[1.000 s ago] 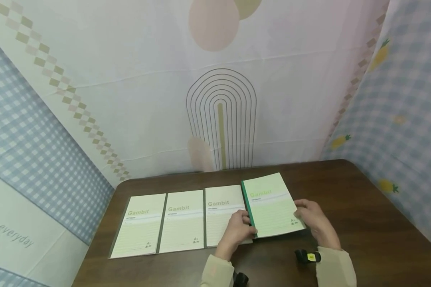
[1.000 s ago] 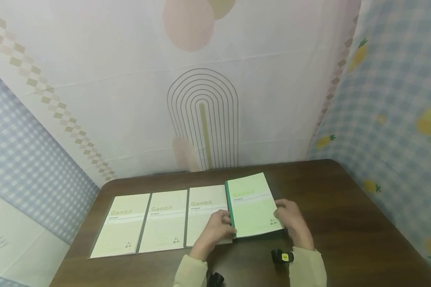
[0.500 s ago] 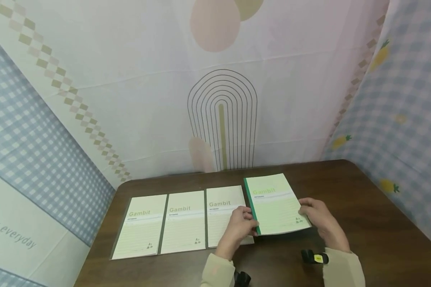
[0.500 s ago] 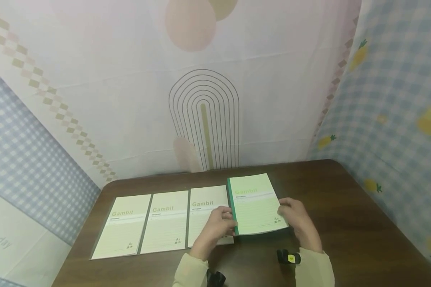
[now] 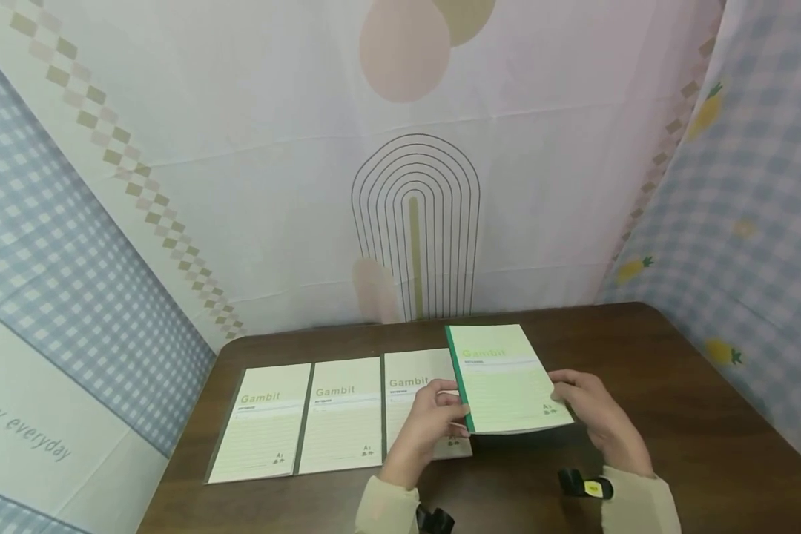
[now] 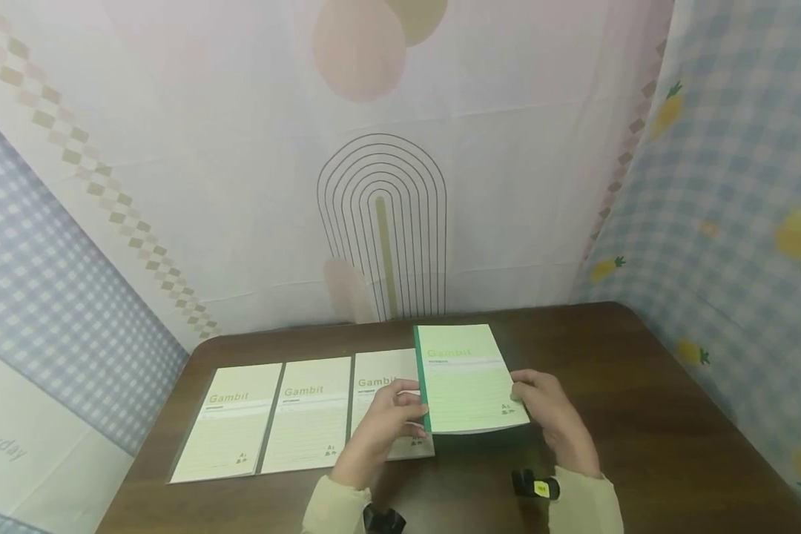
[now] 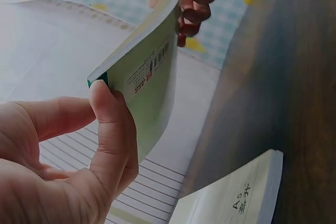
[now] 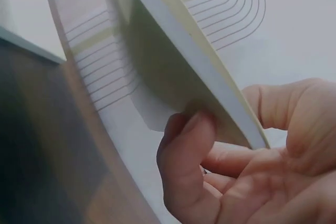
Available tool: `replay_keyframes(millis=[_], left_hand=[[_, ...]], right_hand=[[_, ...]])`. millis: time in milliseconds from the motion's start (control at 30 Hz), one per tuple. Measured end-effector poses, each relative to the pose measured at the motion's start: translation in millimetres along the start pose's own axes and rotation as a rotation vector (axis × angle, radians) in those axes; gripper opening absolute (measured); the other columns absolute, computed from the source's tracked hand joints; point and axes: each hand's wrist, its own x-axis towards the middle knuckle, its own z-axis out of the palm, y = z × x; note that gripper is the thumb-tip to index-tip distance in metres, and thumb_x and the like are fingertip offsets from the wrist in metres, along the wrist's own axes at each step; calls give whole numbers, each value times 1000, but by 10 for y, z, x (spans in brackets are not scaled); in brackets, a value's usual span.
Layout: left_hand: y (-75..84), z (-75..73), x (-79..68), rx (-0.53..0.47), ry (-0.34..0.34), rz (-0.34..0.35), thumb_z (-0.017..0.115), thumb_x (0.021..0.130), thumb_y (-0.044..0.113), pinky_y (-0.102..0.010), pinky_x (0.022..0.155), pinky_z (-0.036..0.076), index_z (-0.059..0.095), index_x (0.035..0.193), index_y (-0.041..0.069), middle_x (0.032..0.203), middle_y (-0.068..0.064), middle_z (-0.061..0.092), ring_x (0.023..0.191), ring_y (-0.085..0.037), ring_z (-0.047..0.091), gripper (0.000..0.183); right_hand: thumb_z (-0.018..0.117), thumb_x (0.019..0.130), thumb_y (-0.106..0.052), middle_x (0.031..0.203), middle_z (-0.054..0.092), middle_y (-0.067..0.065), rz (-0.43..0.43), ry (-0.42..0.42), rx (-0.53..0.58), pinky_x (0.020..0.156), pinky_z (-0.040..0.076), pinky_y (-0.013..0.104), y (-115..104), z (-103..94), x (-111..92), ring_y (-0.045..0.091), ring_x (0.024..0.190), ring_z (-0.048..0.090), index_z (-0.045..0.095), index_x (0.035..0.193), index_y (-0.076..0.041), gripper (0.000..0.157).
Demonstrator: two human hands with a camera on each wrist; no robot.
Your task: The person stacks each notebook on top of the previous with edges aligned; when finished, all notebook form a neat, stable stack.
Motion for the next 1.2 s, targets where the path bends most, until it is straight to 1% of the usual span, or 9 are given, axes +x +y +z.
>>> replay_keyframes(millis=[100, 200, 367, 567, 733, 833, 1000, 1067, 1200], left_hand=[[30, -45, -35, -26, 0, -11, 62, 95, -2, -32, 63, 58, 52, 128, -7, 95, -13, 69, 74, -19, 68, 35], [57, -88, -72, -48, 4, -12, 62, 95, -2, -32, 64, 58, 51, 131, -7, 96, -13, 69, 73, -19, 67, 38], [80, -164, -112, -77, 2, -7, 61, 94, -3, -31, 64, 58, 50, 132, -7, 97, -13, 69, 72, -18, 67, 40], [89, -246, -156, -65, 15, -15, 60, 95, -1, -31, 65, 57, 50, 134, -4, 99, -12, 70, 79, -19, 68, 40], [92, -341, -190, -45, 23, -7, 59, 93, -4, -34, 70, 58, 46, 136, -8, 106, -15, 67, 82, -19, 68, 45], [88, -419, -200, -28, 30, 1, 60, 90, -5, -36, 72, 59, 46, 136, -10, 109, -17, 66, 83, -20, 68, 48], [75, -570, -200, -9, 46, 15, 61, 86, -8, -38, 72, 60, 47, 133, -13, 110, -18, 66, 82, -20, 68, 49], [72, -625, -206, -1, 55, 14, 61, 84, -8, -37, 71, 60, 47, 133, -13, 109, -18, 66, 81, -19, 68, 51], [53, -729, -221, 19, 67, 5, 61, 83, -8, -36, 68, 59, 43, 141, -12, 108, -16, 68, 78, -19, 68, 61]], right_hand=[[42, 97, -2, 115, 64, 22, -5, -19, 46, 69, 54, 35, -25, 18, -5, 22, 87, 62, 40, 141, 18, 48], [43, 96, -2, 119, 63, 22, -8, -20, 95, 71, 54, 36, -52, 53, -7, 22, 91, 60, 39, 142, 17, 50], [45, 95, 0, 115, 64, 19, -16, -25, 153, 71, 55, 37, -83, 134, 9, 22, 90, 61, 41, 141, 16, 49], [47, 93, 3, 109, 66, 17, -51, -35, 157, 67, 57, 38, -126, 215, -1, 21, 86, 64, 43, 138, 17, 48], [49, 93, 3, 112, 66, 19, -71, -47, 150, 69, 57, 39, -146, 291, -9, 24, 87, 65, 45, 138, 16, 47], [49, 93, 3, 114, 66, 21, -80, -58, 158, 70, 58, 39, -151, 354, -7, 26, 87, 66, 46, 137, 16, 46], [51, 91, 6, 110, 68, 20, -81, -75, 182, 67, 58, 40, -179, 492, 4, 27, 85, 68, 48, 135, 15, 45], [52, 90, 6, 108, 69, 19, -83, -78, 183, 66, 58, 40, -190, 545, 9, 27, 85, 68, 49, 134, 14, 45], [54, 90, 6, 105, 68, 18, -87, -94, 194, 67, 59, 42, -195, 636, 21, 28, 85, 68, 51, 133, 13, 44]])
